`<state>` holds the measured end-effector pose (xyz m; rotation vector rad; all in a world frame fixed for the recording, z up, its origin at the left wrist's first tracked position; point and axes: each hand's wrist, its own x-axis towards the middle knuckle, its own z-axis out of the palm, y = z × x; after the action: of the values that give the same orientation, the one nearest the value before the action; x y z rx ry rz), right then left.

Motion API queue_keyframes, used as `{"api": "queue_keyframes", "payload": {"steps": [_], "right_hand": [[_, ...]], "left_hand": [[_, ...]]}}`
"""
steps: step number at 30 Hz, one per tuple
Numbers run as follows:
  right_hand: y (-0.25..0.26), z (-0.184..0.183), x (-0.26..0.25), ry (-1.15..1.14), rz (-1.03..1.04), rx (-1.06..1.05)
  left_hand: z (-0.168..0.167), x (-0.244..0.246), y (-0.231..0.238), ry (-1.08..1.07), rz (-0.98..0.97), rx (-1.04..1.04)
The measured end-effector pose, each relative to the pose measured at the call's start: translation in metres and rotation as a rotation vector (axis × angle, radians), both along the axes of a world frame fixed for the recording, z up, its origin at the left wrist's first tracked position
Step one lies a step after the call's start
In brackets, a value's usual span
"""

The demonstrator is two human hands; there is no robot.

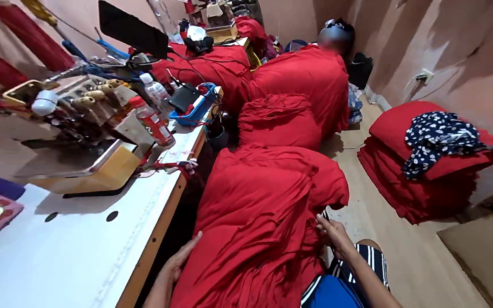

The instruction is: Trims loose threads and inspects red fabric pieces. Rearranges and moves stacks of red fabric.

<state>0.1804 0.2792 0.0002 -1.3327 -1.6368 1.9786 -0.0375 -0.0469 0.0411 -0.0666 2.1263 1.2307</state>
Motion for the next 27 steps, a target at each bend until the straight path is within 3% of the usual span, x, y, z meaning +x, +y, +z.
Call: {"api": "queue_keyframes", "payload": {"steps": [3, 8, 10, 12, 16, 18, 21, 24, 27], "right_hand": [[0.003, 0.007, -0.010, 0.047, 0.039, 0.010], [-0.020, 0.026, -0.026, 0.272, 0.070, -0.231], [-0.029, 0.034, -0.034, 0.332, 0.063, -0.230], [-0.037, 0.040, -0.042, 0.307, 0.016, -0.156], [-0.041, 0.037, -0.049, 0.236, 0.016, -0.051], [-0.038, 0.033, -0.051, 0.226, -0.038, -0.045], [-0.032, 0.029, -0.050, 0.241, -0.175, -0.139], [-0.025, 0.032, -0.041, 0.273, -0.277, -0.310], [-0.022, 0.040, -0.032, 0.307, -0.182, -0.254]], "left_hand": [[-0.008, -0.006, -0.002, -0.023, 0.049, 0.044], [-0.013, -0.020, 0.003, -0.012, 0.050, 0.105], [0.007, -0.021, 0.020, -0.046, 0.047, 0.053], [0.006, -0.034, 0.028, -0.072, 0.005, 0.032], [-0.047, -0.054, 0.009, -0.083, 0.118, 0.320], [-0.049, -0.051, 0.010, -0.127, 0.249, 0.393], [-0.023, -0.034, 0.018, -0.087, 0.340, 0.347], [-0.045, -0.038, 0.005, -0.106, 0.310, 0.425], [-0.059, -0.047, -0.002, -0.191, 0.260, 0.552]]}}
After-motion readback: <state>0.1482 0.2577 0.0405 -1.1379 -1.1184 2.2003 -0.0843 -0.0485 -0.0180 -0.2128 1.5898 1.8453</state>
